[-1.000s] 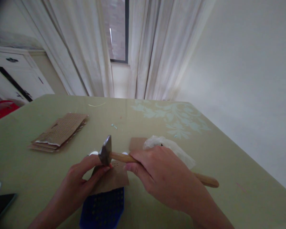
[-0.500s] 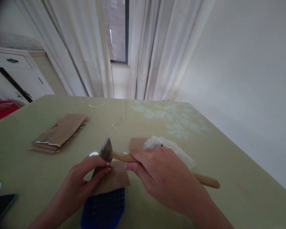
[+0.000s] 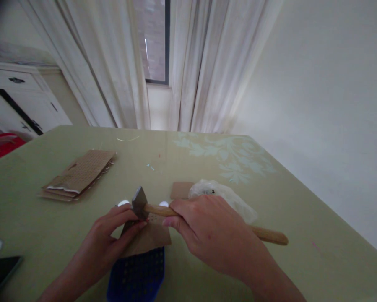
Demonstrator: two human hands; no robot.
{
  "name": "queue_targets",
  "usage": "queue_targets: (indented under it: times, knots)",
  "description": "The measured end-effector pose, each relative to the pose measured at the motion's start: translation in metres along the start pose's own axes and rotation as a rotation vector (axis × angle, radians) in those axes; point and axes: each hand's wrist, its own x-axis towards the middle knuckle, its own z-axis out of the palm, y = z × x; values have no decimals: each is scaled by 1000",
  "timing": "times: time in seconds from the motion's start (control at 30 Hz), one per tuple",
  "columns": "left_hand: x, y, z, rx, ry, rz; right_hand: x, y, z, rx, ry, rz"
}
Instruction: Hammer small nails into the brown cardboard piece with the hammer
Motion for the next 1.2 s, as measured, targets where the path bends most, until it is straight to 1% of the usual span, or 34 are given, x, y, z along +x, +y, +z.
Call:
queue_targets:
  times: [0.13,0.3,0.43,0.6,0.73,0.8,0.93,1.1,1.2]
  knots:
    - [0,-1,0,-15,-20,-11,-1,0,-2,32,19,-6]
    - [1,1,0,-36,-9,-10,1,2,2,-18,-30,-20]
    - [1,2,1,-59,-1,-25,1,4,2,21,-15,-13]
    - [0,4,0,-87,-15,-91,2,5,1,-8,-65,-48]
    - [-2,5,-1,-54,-21,-125,1,6,0,47,-47,-67]
    - [-2,5,-1,-40,-50,-133,3,6,0,55,-50,-73]
    - [-3,3,-1,-35,-110,-175,8,8,5,-14,-101,-74]
    - [-6,1,1,-20,-73,-244,10,11,8,-28,-70,-86]
    - [-5,3,1,-37,-101,-261,11,12,10,-68,-81,-90]
